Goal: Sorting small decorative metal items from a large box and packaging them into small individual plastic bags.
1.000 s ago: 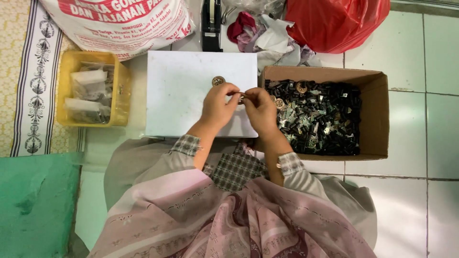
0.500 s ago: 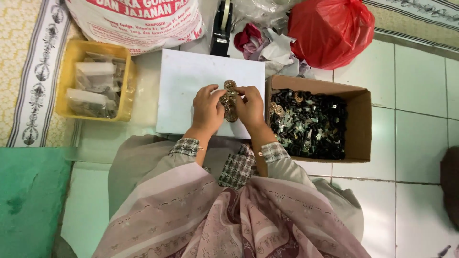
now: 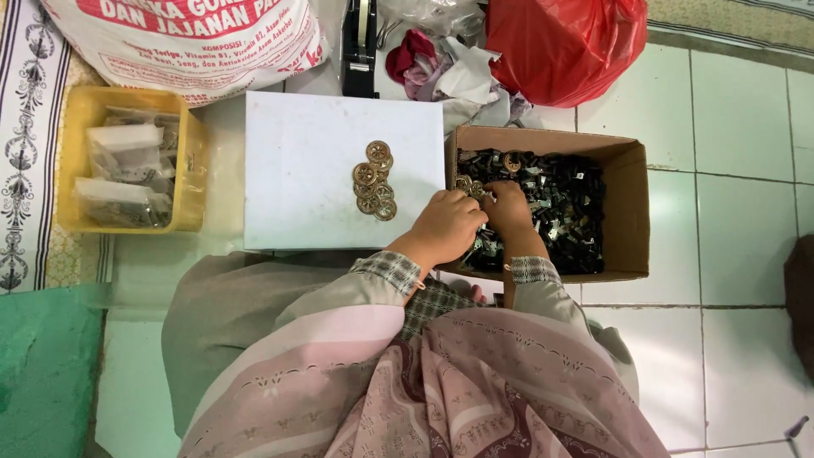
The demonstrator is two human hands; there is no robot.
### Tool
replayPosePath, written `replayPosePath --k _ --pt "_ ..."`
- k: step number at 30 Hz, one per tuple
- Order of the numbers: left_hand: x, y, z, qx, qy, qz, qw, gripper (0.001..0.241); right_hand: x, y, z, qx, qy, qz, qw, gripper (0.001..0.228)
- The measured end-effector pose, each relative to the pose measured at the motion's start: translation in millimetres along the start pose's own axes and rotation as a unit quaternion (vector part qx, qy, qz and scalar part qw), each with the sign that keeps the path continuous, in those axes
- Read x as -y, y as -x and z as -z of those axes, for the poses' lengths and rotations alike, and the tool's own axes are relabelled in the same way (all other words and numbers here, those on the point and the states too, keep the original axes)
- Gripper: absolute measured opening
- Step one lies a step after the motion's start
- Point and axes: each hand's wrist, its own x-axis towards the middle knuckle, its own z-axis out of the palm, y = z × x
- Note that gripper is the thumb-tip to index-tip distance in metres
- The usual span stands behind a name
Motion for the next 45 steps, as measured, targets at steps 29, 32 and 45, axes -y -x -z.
replayPosePath --k 29,32,45 --pt "-2 55 56 -0.101 0.134 0.13 0.977 0.031 163 130 70 -0.128 -0.365 -0.028 0.922 0.014" --pt "14 83 111 -0.112 0.068 0.117 0.984 0.025 189 119 57 -0.11 -0.399 -0.007 0.91 0.013" --pt "81 109 127 -0.186 -0.129 0.197 0.954 0.023 267 17 -6 -0.108 -0.123 0.157 0.974 0.016"
